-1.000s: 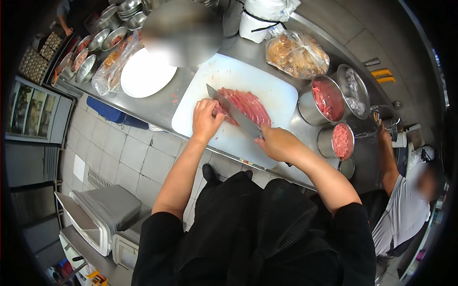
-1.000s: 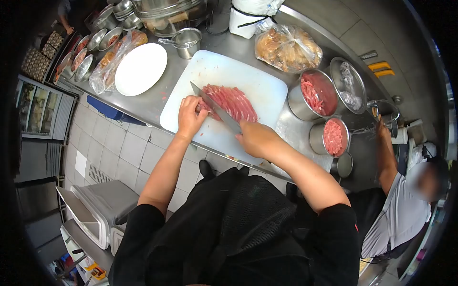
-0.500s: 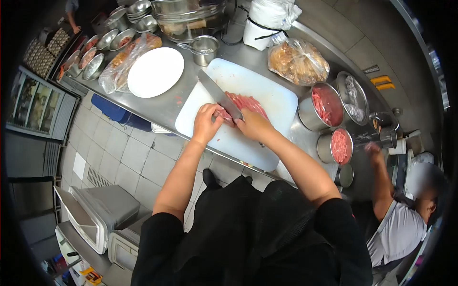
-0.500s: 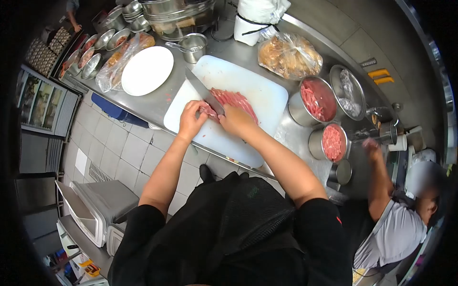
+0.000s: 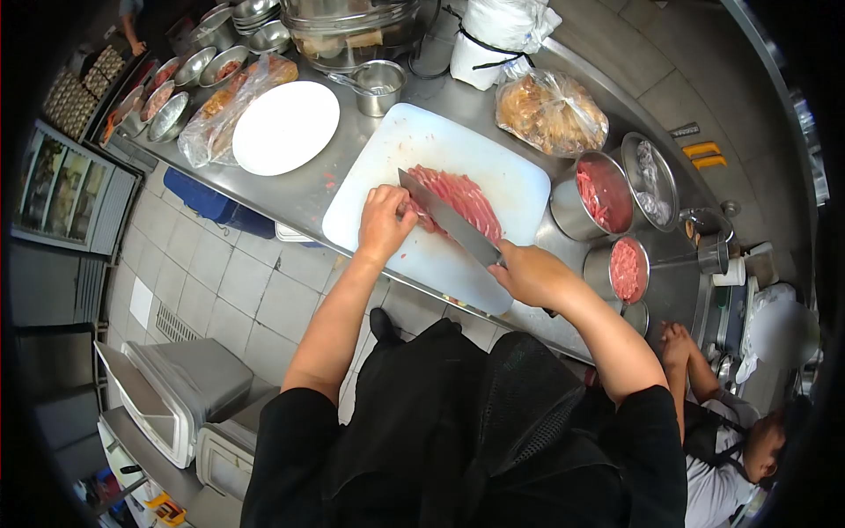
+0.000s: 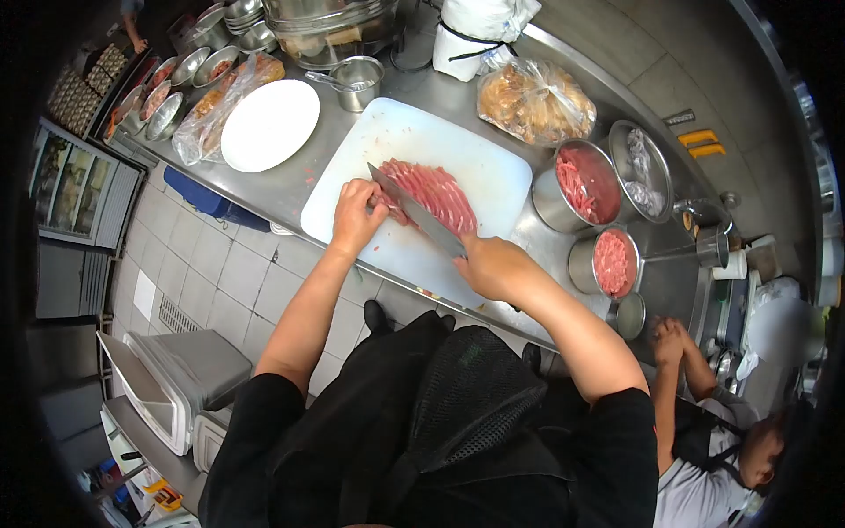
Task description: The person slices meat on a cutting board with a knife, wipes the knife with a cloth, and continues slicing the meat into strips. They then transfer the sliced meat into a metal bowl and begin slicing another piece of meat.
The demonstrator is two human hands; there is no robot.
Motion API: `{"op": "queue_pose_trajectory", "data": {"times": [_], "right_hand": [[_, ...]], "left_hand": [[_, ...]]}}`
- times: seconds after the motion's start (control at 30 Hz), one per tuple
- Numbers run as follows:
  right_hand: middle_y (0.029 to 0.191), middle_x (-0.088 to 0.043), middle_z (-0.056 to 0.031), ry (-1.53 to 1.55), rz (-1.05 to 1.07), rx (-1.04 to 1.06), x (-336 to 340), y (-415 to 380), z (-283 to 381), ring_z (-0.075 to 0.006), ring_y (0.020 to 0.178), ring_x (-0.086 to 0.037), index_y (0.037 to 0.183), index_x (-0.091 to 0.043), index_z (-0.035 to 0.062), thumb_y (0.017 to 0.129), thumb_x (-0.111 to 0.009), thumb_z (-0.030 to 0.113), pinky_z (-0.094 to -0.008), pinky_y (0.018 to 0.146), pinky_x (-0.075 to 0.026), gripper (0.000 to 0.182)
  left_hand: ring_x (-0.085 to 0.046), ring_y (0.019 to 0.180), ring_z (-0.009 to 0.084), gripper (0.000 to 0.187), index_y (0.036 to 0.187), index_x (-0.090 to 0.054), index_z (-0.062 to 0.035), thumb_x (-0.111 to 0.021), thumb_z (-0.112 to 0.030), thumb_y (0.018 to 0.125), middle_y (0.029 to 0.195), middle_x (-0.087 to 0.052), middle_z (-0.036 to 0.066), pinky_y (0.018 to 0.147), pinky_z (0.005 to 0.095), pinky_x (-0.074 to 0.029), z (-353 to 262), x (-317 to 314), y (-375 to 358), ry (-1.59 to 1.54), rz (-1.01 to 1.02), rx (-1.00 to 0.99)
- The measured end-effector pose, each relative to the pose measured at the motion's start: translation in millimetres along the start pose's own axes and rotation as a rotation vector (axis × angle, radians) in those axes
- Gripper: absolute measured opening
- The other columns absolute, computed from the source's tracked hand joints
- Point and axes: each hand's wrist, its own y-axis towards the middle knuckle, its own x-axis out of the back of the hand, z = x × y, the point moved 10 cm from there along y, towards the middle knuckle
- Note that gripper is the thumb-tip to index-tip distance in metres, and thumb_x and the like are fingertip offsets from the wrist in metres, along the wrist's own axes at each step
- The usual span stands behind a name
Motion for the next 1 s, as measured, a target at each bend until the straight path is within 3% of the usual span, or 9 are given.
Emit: {"op": "queue_pose_trajectory", "data": {"times": [0.2,0.3,0.37,0.6,0.67,0.8,0.83,0.9,1.0], "right_hand": [[0.094,-0.067,-0.0295,0.078,-0.011,0.059,-5.9,33.9,16.3,-0.0447,0.091,-0.066,0.107,-0.056,-0.0060,0.094,-0.056,0.026,-0.0513,0.082,-0.050,0.035],[0.096,-0.067,-0.0299,0.207,0.141,-0.074,-18.8,52.8,20.0,-0.0437,0.094,-0.066,0.107,-0.056,-0.0057,0.094,-0.056,0.026,-0.0500,0.083,-0.050,0.034],[0.097,-0.067,-0.0296,0.153,-0.107,0.048,-27.9,88.3,21.2,-0.0422,0.095,-0.066,0.107,-0.057,-0.0051,0.094,-0.056,0.025,-0.0498,0.083,-0.050,0.033],[0.099,-0.067,-0.0291,0.419,-0.025,-0.045,-34.9,123.4,15.2,-0.0425,0.095,-0.066,0.108,-0.058,-0.0042,0.093,-0.057,0.028,-0.0508,0.085,-0.050,0.036],[0.099,-0.067,-0.0291,0.412,-0.346,0.100,-29.4,119.1,9.5,-0.0431,0.095,-0.066,0.111,-0.058,-0.0034,0.093,-0.057,0.029,-0.0504,0.086,-0.050,0.037],[0.097,-0.068,-0.0292,0.297,-0.496,0.173,8.0,77.8,9.0,-0.0450,0.094,-0.065,0.111,-0.058,-0.0028,0.093,-0.057,0.030,-0.0509,0.085,-0.050,0.038],[0.097,-0.068,-0.0292,0.296,-0.499,0.173,15.2,70.0,8.6,-0.0450,0.094,-0.065,0.111,-0.058,-0.0028,0.093,-0.057,0.030,-0.0509,0.085,-0.050,0.038],[0.074,-0.068,-0.0232,0.221,-0.207,0.008,3.5,62.1,-1.8,-0.0361,0.062,-0.067,0.123,-0.055,-0.0015,0.094,-0.056,0.032,-0.0461,0.069,-0.054,0.044],[0.075,-0.068,-0.0247,0.137,-0.131,0.031,3.8,40.3,-1.9,-0.0400,0.069,-0.068,0.120,-0.055,-0.0007,0.095,-0.056,0.033,-0.0488,0.073,-0.053,0.042]], "left_hand": [[-0.054,0.088,0.0311,0.022,0.090,-0.062,-0.0040,-0.068,-0.008,0.069,0.090,-0.061,0.010,0.081,0.0409,-0.047,-0.1,-0.4,2.1,0.002,0.021,-0.001],[-0.054,0.088,0.0311,0.021,0.090,-0.063,-0.0049,-0.068,-0.007,0.069,0.089,-0.061,0.010,0.080,0.0403,-0.047,1.8,-2.8,0.4,-0.026,0.013,-0.008],[-0.055,0.088,0.0305,0.021,0.089,-0.063,-0.0059,-0.069,-0.008,0.069,0.089,-0.061,0.009,0.081,0.0408,-0.046,5.2,-5.2,1.1,-0.039,0.030,0.017],[-0.056,0.084,0.0284,0.018,0.089,-0.063,-0.0049,-0.068,-0.003,0.072,0.085,-0.061,0.008,0.080,0.0395,-0.047,-14.7,-0.7,0.7,0.042,0.027,-0.098],[-0.057,0.087,0.0287,0.017,0.089,-0.064,-0.0049,-0.068,-0.003,0.073,0.089,-0.061,0.009,0.081,0.0393,-0.047,-10.4,-0.1,-3.2,-0.002,0.051,-0.109],[-0.056,0.094,0.0305,0.017,0.088,-0.063,-0.0071,-0.070,-0.007,0.073,0.095,-0.060,0.008,0.085,0.0412,-0.045,-5.7,5.5,-7.5,-0.087,-0.027,-0.127],[-0.055,0.093,0.0306,0.016,0.087,-0.061,-0.0069,-0.070,-0.007,0.073,0.095,-0.059,0.009,0.085,0.0417,-0.045,-0.6,7.6,-6.8,-0.090,-0.054,-0.049],[-0.055,0.092,0.0306,0.016,0.085,-0.060,-0.0067,-0.070,-0.007,0.073,0.094,-0.057,0.009,0.084,0.0421,-0.044,4.7,9.8,-5.4,-0.098,-0.087,0.032],[-0.055,0.093,0.0294,0.018,0.087,-0.060,-0.0055,-0.070,-0.006,0.072,0.094,-0.057,0.010,0.081,0.0401,-0.045,3.2,10.8,-6.1,0.095,-0.075,-0.008]]}}
